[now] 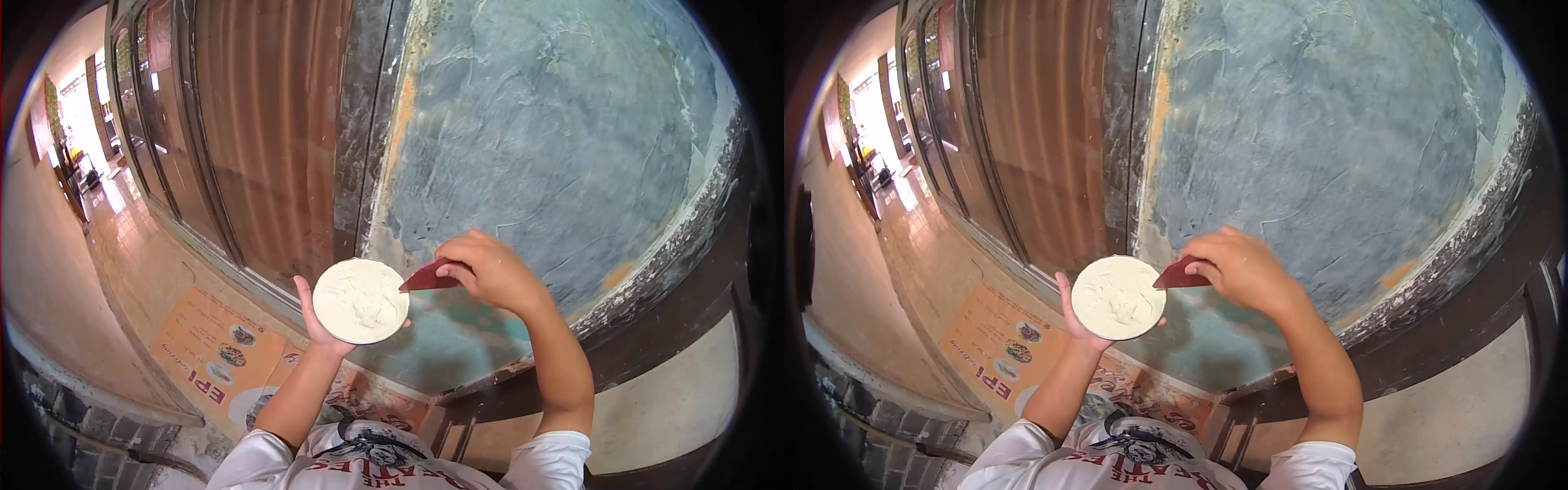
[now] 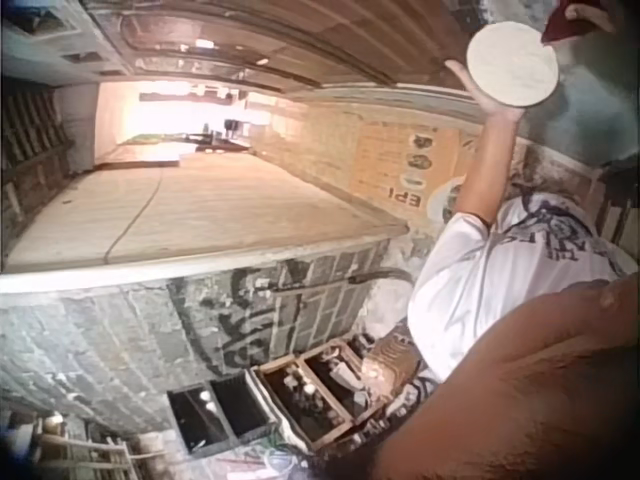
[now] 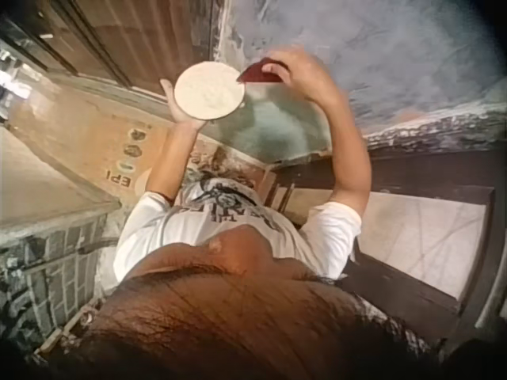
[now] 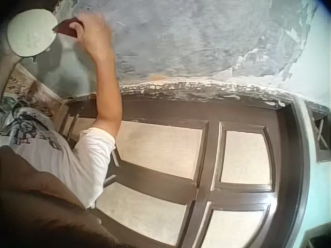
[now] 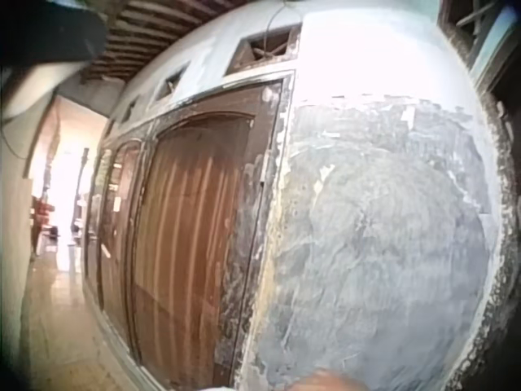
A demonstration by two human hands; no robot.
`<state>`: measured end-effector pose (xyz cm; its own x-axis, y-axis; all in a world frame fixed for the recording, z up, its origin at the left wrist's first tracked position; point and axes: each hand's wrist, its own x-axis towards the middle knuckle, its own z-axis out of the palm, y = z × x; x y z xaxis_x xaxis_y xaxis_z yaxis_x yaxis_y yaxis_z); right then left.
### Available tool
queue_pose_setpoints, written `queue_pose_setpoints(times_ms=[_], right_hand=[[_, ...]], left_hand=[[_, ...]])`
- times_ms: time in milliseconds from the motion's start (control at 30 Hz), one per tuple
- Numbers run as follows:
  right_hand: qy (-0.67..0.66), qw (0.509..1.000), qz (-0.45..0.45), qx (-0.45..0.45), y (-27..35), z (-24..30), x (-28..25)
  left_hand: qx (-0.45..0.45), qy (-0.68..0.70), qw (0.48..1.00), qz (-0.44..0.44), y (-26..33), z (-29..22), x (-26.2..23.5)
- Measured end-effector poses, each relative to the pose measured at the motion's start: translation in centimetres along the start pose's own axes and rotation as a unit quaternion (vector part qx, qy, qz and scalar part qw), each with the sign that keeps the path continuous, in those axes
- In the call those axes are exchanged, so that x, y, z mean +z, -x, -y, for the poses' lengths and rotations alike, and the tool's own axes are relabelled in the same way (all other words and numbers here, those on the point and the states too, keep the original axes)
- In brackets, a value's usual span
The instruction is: The person applies putty to a wall surface around a door frame using a scraper while holding a container of putty in the other hand.
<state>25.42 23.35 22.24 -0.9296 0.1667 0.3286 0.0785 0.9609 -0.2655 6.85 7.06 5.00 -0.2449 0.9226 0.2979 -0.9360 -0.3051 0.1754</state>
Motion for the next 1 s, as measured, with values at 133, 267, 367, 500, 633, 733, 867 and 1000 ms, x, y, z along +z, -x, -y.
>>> queue_pose_setpoints(times_ms=[133,267,367,500,633,733,867,1000], right_hand=[[0.195,0.977,-0.041,-0.081,1.8,1.2,-2.8],[0.301,0.94,-0.072,-0.143,4.2,1.5,-4.7],[0.341,0.916,-0.088,-0.194,5.9,1.9,-4.4],[0.364,0.903,-0.092,-0.211,7.8,2.1,-3.9],[0.355,0.902,-0.105,-0.223,8.8,1.3,-3.3],[0.354,0.9,-0.111,-0.23,9.3,1.0,-3.3],[0.367,0.895,-0.122,-0.223,10.1,0.4,-3.1],[0.365,0.893,-0.123,-0.234,10.3,0.1,-3.3]], left_hand=[[-0.019,-0.009,1.0,0.015,-0.5,1.7,1.0],[-0.026,0.012,0.999,0.018,-0.7,4.0,1.9],[-0.022,0.013,1.0,0.003,-0.2,4.9,3.1],[-0.022,-0.006,1.0,0.015,0.1,5.9,3.4],[-0.018,0.011,1.0,0.019,0.2,6.5,3.2],[-0.019,0.0,1.0,0.023,0.1,6.9,3.1],[-0.014,0.002,1.0,0.004,-0.1,7.6,3.3],[-0.013,0.002,1.0,-0.007,-0.2,7.9,3.1]])
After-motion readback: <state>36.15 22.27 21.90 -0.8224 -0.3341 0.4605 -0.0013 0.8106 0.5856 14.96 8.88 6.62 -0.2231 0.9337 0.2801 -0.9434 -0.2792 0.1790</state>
